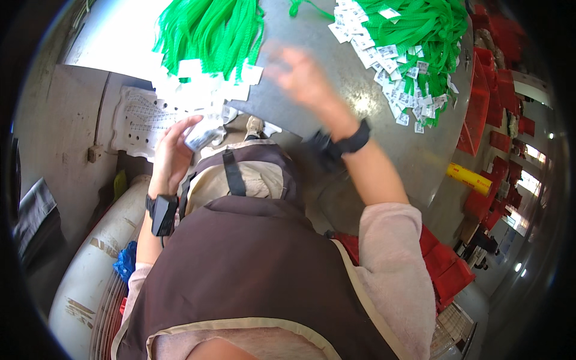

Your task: The person repeatedly picks small white tags and green cords from a metal table, then attaches each tag to a cord by hand. The person occasionally gathers and repositions the cords and tags on the table while continuing the attachment process.

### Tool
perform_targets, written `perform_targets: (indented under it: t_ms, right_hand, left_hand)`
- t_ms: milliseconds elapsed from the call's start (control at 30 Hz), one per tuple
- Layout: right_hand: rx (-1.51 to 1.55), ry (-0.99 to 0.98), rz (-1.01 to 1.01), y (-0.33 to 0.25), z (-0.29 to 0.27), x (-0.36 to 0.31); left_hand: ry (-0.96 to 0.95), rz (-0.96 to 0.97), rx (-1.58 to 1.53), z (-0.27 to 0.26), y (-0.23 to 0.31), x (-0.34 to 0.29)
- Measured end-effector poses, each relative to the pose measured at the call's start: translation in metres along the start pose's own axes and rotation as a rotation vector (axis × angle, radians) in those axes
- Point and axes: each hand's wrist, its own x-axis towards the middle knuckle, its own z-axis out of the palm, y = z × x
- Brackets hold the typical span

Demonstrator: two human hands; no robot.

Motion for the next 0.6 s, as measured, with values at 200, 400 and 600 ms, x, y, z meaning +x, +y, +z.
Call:
perform_targets:
  t_ms: [200, 400, 600]
  right_hand:
    - [0.757, -0.067, 0.162, -0.065, 0.098, -0.059]
    - [0.467, 0.205, 0.084, -0.077, 0.095, -0.065]
    - [0.862, 0.421, 0.569, -0.028, 0.101, -0.051]
  left_hand:
    - [-0.058, -0.010, 0.078, -0.005, 0.002, 0.003]
    - [0.107, -0.019, 0.054, -0.002, -0.013, 0.010]
    - [0.160, -0.100, 0.140, -0.017, -0.015, 0.023]
